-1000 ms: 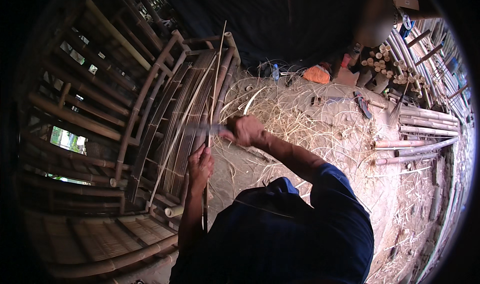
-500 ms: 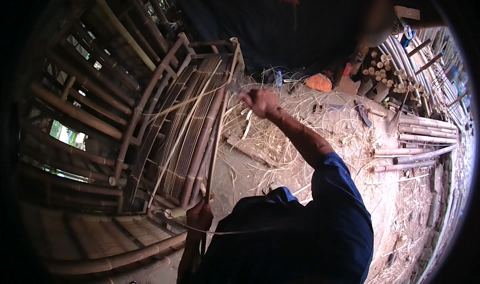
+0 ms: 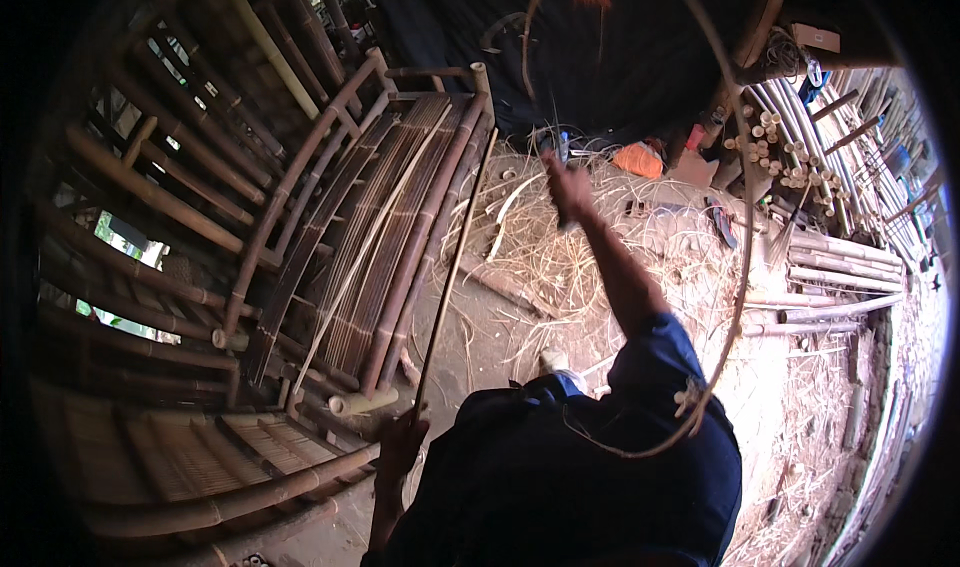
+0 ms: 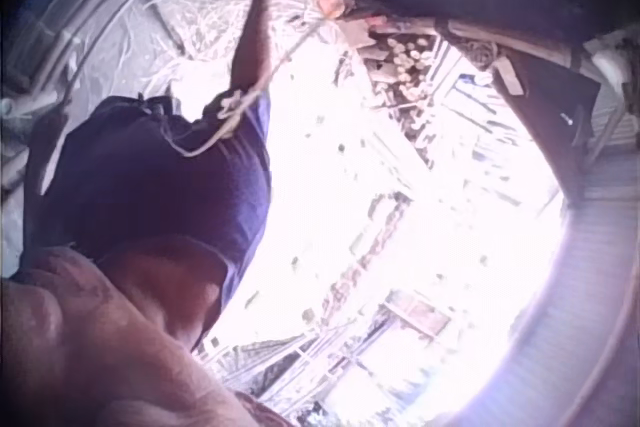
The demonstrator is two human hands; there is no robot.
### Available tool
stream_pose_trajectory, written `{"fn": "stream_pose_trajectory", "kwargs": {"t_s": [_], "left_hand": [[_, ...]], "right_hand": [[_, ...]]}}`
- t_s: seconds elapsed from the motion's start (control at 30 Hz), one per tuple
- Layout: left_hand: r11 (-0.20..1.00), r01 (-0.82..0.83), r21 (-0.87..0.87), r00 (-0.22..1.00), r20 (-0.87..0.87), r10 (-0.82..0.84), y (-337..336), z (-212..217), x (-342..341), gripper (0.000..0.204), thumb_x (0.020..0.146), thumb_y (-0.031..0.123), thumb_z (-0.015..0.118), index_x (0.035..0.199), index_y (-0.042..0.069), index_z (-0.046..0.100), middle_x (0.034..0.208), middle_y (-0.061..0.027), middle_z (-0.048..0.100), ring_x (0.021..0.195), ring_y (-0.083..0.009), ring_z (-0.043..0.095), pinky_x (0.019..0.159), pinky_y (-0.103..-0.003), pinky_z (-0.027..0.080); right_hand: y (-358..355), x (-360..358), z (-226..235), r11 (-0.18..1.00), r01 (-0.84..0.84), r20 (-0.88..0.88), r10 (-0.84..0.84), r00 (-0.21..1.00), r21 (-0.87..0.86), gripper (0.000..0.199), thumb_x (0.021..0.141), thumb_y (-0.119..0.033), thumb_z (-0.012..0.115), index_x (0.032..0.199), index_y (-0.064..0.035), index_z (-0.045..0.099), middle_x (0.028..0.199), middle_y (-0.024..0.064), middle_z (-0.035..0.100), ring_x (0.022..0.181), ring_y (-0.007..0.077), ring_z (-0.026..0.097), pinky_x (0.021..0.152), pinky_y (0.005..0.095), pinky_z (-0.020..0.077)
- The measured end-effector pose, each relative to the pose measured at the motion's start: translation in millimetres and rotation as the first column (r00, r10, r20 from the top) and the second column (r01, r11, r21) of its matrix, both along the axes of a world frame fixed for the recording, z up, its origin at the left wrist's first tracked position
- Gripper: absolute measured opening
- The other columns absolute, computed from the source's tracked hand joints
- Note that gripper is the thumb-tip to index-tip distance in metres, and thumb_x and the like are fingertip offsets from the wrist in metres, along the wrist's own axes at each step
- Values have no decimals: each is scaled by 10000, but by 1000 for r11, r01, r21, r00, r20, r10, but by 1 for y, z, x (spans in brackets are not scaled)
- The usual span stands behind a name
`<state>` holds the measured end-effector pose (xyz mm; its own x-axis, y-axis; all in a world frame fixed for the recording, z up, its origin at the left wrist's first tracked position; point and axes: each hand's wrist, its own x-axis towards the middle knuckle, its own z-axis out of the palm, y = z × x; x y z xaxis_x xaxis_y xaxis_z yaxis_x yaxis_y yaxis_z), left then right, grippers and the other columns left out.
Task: The person weaves thin bamboo strips into a bamboo frame using a knife to split and trim the material. They repeatedly insert the strips into the frame, adjust their position, and cut them to size while working in a workshop environment.
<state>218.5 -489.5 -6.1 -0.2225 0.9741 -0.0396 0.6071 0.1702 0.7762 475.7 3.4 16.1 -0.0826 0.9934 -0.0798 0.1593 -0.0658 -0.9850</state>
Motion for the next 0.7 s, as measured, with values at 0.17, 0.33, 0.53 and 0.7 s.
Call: {"fn": "stream_pose_trajectory", "kwargs": {"t_s": [0.17,0.33,0.53,0.7], "left_hand": [[970,102,-221,995,8,-103,61,-73,-15,442,998,389,458,1081,8,666,781,-199,665,742,-309,683,673,-410,503],[860,212,-465,956,282,-83,99,-68,19,553,1013,469,377,978,5,676,611,-132,624,596,-254,662,622,-387,504],[782,165,-601,837,505,211,-4,-58,-34,597,995,548,383,1005,27,674,720,-83,685,728,-189,693,738,-325,523],[867,212,-451,874,484,38,-82,-41,-29,274,988,288,528,938,44,644,735,-17,605,647,-124,613,683,-275,491]], "right_hand": [[-222,-50,-112,929,-51,-116,9,993,-367,324,842,-331,732,900,-16,684,625,22,585,509,143,545,467,313,451],[-308,-88,-84,894,-239,-252,149,956,-380,395,845,-416,700,871,-23,670,630,7,576,523,96,510,486,285,407],[-181,-60,-125,977,-177,-175,154,973,-122,308,868,-318,634,730,-43,624,600,16,562,503,127,510,442,318,397],[-34,-29,-56,978,-160,-126,143,982,-136,468,895,-469,632,742,-27,653,560,45,543,457,128,513,415,301,401]]}}
